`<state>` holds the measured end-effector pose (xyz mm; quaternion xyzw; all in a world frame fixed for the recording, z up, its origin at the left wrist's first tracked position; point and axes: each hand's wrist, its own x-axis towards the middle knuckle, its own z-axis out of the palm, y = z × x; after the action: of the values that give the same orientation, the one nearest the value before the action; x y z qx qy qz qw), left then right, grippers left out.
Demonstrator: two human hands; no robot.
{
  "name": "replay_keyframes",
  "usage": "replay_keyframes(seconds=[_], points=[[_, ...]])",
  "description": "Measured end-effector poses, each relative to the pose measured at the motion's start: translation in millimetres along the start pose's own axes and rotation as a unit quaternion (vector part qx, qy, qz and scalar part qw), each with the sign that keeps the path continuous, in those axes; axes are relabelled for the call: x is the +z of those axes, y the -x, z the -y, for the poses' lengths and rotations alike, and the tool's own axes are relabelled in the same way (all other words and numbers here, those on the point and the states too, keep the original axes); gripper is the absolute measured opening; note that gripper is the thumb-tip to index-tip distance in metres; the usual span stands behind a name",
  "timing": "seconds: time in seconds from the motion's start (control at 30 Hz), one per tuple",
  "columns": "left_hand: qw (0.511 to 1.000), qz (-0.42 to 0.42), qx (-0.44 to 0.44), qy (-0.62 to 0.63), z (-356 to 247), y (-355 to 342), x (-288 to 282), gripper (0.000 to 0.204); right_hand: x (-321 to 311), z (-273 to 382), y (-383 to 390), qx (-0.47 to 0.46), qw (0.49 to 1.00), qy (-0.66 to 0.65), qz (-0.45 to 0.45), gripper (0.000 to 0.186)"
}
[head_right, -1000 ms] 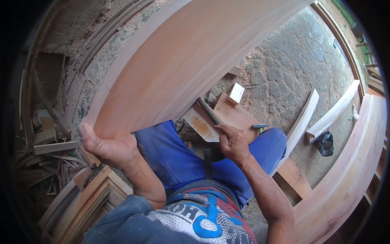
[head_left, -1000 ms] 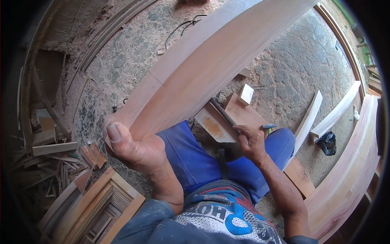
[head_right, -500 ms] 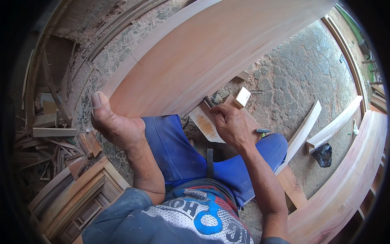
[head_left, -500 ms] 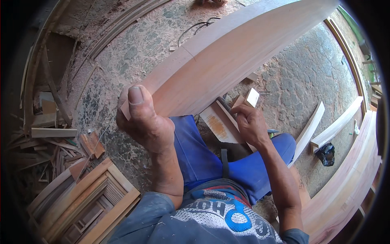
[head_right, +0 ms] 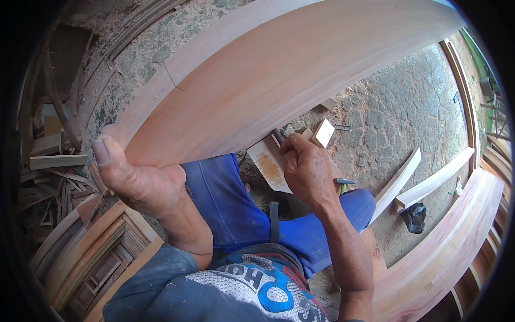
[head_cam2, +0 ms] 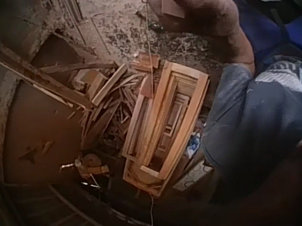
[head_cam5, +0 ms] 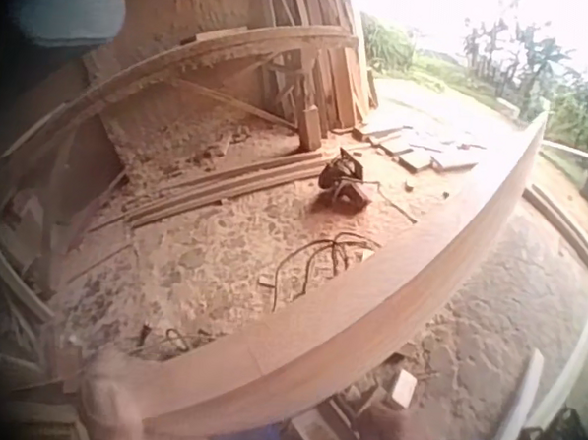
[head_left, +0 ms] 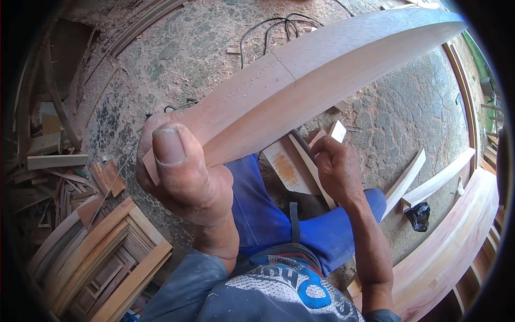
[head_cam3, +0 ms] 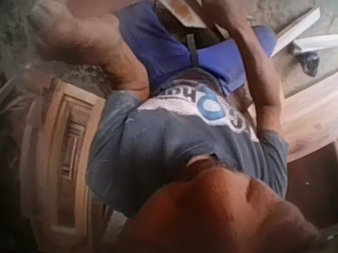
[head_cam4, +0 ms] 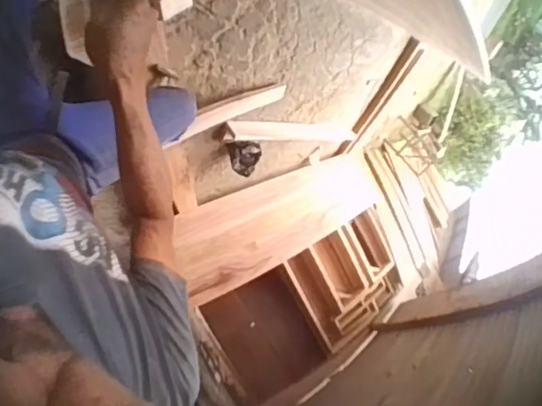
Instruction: The person uses a hammer and a crowbar to pry apart a large, curved wooden board. They separate the board into two pieces, inspect the edges, and then attempt to reassemble them by aligning the pieces and tapping them together with the hammer.
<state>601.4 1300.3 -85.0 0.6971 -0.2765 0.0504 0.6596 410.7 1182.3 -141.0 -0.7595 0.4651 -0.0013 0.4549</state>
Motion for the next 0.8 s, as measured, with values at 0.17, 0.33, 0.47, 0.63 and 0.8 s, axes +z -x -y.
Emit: replay_keyframes(seconds=[0.17,0.33,0.47,0.63,0.8], points=[[0.993,0.007,-0.097,0.065,-20.2,-3.2,6.9,0.036,-0.5,11.8,-13.1,0.025,1.000,-0.008,0.010,0.021],[1.000,-0.005,-0.028,-0.004,-26.7,-11.3,16.2,0.047,7.0,-8.4,-2.3,-0.038,0.997,0.025,-0.059,0.020],[0.995,0.018,-0.058,0.077,-39.3,-4.4,20.6,0.049,2.6,-22.5,13.0,-0.065,0.991,-0.042,-0.106,0.019],[0.995,0.040,-0.026,0.091,-31.5,-7.5,11.7,0.049,15.5,-78.3,27.4,-0.148,0.979,-0.041,-0.135,0.020],[0.992,0.055,-0.010,0.110,-27.3,-9.7,12.2,0.048,21.0,-66.9,30.6,-0.103,0.985,-0.071,-0.118,0.021]])
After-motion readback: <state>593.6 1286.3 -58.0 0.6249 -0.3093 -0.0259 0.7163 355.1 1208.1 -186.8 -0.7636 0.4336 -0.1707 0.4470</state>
